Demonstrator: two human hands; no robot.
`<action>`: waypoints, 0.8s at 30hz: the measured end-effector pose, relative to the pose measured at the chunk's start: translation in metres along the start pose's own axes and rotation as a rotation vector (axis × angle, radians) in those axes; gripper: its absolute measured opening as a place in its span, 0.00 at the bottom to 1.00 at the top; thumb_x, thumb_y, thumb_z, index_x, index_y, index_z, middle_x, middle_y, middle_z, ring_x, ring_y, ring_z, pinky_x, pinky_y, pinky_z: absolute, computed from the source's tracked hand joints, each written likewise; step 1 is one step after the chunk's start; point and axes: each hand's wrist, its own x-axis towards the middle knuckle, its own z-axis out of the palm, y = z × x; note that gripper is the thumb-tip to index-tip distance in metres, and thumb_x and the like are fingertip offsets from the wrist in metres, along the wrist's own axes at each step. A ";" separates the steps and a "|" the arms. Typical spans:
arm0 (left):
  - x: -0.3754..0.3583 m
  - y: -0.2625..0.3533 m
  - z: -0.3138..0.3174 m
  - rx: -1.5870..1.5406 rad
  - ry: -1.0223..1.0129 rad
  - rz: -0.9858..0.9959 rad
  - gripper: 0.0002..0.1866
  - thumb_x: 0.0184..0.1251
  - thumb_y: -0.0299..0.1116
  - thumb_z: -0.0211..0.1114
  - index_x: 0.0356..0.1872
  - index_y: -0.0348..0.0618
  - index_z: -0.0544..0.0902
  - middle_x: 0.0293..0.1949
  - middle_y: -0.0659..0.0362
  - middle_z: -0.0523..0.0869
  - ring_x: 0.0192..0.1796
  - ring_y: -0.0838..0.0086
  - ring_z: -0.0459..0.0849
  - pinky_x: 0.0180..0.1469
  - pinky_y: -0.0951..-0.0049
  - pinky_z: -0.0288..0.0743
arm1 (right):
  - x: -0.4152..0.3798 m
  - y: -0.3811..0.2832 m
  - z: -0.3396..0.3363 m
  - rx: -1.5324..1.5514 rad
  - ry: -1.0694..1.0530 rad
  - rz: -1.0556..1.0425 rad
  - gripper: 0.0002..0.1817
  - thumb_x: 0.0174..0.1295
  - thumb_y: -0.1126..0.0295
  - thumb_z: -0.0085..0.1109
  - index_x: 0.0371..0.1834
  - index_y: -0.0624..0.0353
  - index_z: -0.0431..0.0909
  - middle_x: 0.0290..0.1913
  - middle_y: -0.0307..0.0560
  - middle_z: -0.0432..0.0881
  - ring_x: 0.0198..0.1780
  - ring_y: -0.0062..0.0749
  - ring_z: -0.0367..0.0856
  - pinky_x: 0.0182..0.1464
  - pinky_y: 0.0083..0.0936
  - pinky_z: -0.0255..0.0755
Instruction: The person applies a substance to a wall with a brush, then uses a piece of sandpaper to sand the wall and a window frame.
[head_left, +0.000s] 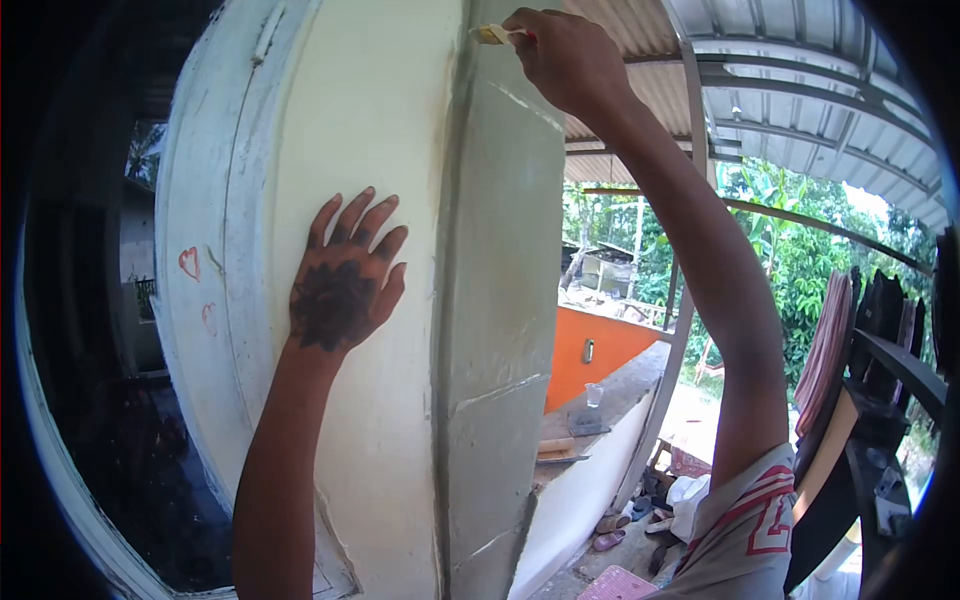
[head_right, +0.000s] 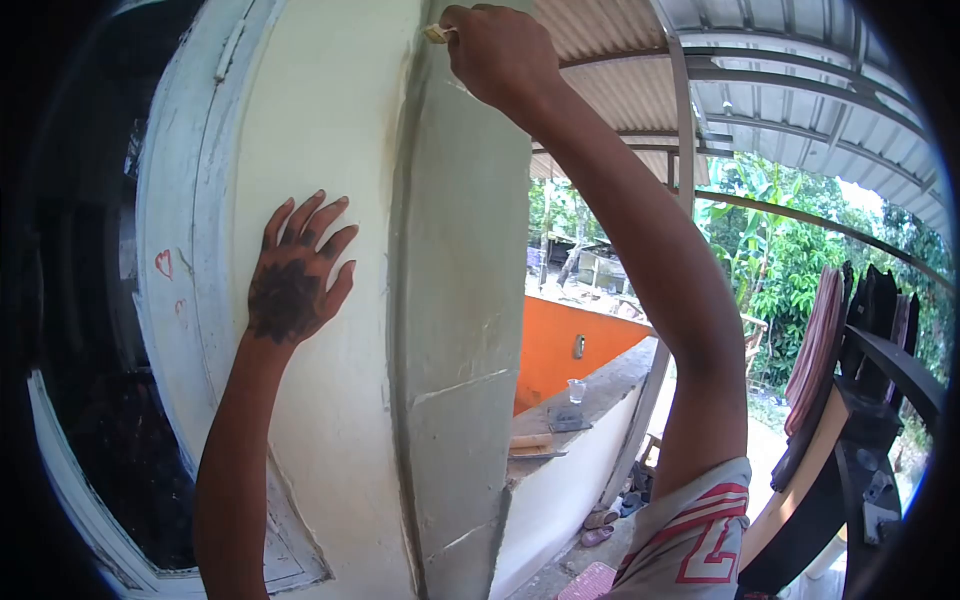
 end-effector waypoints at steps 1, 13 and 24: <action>0.003 0.005 0.003 -0.017 0.000 -0.002 0.19 0.67 0.38 0.64 0.57 0.47 0.85 0.71 0.60 0.74 0.77 0.65 0.65 0.81 0.54 0.51 | -0.001 -0.001 -0.002 0.004 0.015 -0.012 0.10 0.64 0.67 0.61 0.45 0.58 0.84 0.41 0.59 0.88 0.45 0.57 0.86 0.48 0.46 0.79; -0.007 -0.002 0.003 0.049 -0.019 -0.020 0.18 0.69 0.42 0.63 0.56 0.50 0.85 0.71 0.63 0.74 0.77 0.70 0.65 0.82 0.58 0.49 | -0.008 0.028 0.017 0.112 -0.053 0.029 0.13 0.74 0.63 0.57 0.57 0.48 0.82 0.41 0.51 0.90 0.36 0.38 0.91 0.43 0.39 0.81; -0.008 -0.002 0.005 0.063 -0.019 -0.021 0.18 0.69 0.42 0.63 0.56 0.51 0.85 0.70 0.64 0.74 0.77 0.71 0.65 0.82 0.58 0.50 | -0.009 0.027 0.041 -0.060 0.014 -0.058 0.14 0.73 0.58 0.56 0.56 0.46 0.83 0.43 0.51 0.89 0.44 0.49 0.89 0.47 0.43 0.80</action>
